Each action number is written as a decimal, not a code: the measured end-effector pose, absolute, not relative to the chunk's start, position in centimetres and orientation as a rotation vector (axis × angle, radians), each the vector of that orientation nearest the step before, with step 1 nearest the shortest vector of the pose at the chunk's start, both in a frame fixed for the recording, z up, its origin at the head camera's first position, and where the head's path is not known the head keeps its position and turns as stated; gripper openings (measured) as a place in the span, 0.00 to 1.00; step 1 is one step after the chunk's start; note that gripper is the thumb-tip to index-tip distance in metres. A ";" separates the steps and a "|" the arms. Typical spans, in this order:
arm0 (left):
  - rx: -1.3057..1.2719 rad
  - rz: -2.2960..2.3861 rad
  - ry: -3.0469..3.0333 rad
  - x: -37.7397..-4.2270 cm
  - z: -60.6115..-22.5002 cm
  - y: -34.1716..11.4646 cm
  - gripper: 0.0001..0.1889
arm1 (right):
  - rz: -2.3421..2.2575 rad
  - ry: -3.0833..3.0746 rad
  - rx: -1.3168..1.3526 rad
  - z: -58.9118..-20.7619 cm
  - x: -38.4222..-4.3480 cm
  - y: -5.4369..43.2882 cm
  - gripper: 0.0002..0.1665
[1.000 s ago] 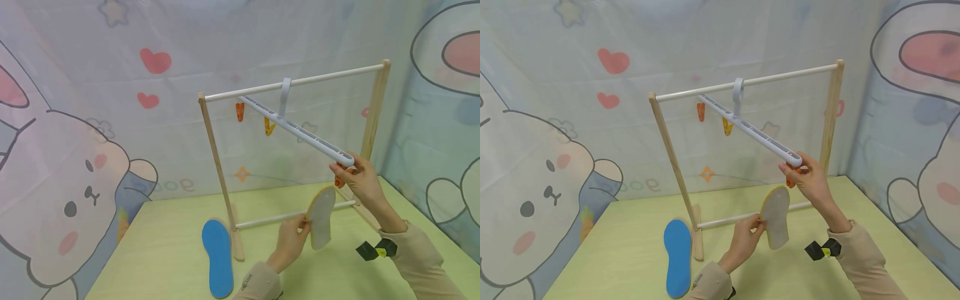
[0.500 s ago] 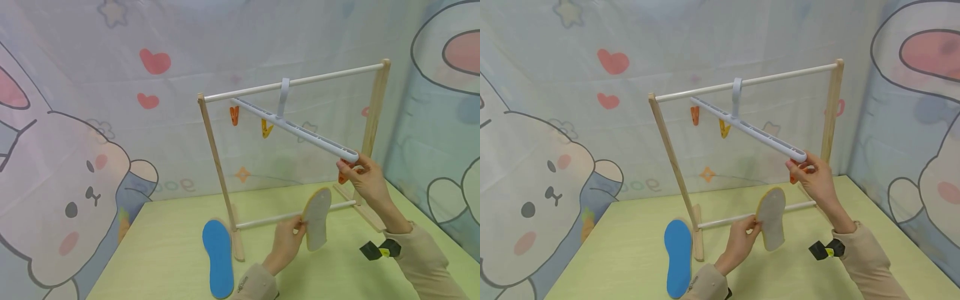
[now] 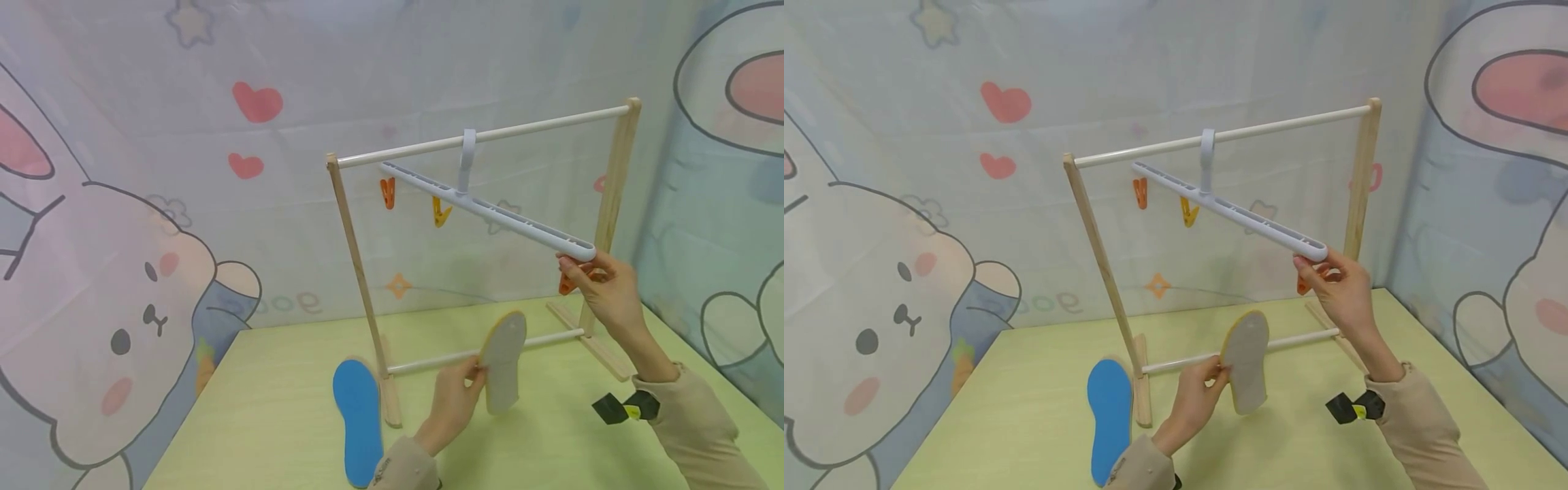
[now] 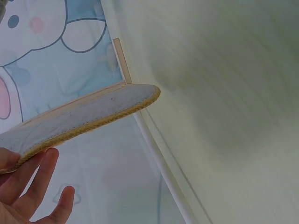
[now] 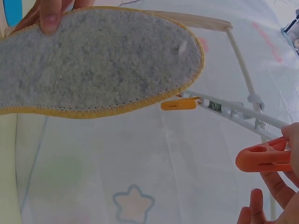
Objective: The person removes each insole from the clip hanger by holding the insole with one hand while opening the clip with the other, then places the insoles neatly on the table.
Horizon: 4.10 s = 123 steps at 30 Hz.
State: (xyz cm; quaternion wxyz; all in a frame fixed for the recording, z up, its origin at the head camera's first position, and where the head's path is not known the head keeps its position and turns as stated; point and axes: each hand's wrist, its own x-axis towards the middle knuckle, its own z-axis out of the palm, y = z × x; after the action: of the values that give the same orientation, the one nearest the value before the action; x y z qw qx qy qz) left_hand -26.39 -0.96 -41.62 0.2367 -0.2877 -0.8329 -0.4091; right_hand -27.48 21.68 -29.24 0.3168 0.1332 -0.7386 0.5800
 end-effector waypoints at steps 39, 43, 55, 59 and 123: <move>-0.700 -1.178 -2.297 -25.3 -41.5 -5.5 0.06 | 1.241 -1.996 0.275 -32.0 -26.5 20.3 0.10; -0.682 -1.195 -2.294 -25.2 -41.4 -5.7 0.05 | 1.228 -1.998 0.284 -32.5 -26.4 20.0 0.09; -0.606 -1.187 -2.305 -24.9 -41.5 -6.7 0.05 | 1.124 -2.177 0.260 -34.0 -25.9 19.4 0.13; -0.557 -1.196 -2.295 -24.8 -41.4 -7.2 0.05 | 1.113 -2.204 0.302 -34.5 -25.8 19.0 0.11; -0.258 -1.438 -1.880 -22.8 -37.7 -14.8 0.04 | 1.134 -2.306 0.384 -37.6 -25.4 17.3 0.07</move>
State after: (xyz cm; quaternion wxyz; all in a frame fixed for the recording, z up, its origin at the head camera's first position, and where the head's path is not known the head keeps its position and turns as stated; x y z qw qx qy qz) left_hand -22.78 -14.75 -37.67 0.3714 -0.1006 -0.7331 -0.5609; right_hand -25.37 17.25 -37.56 0.2682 0.1423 -0.8551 0.4203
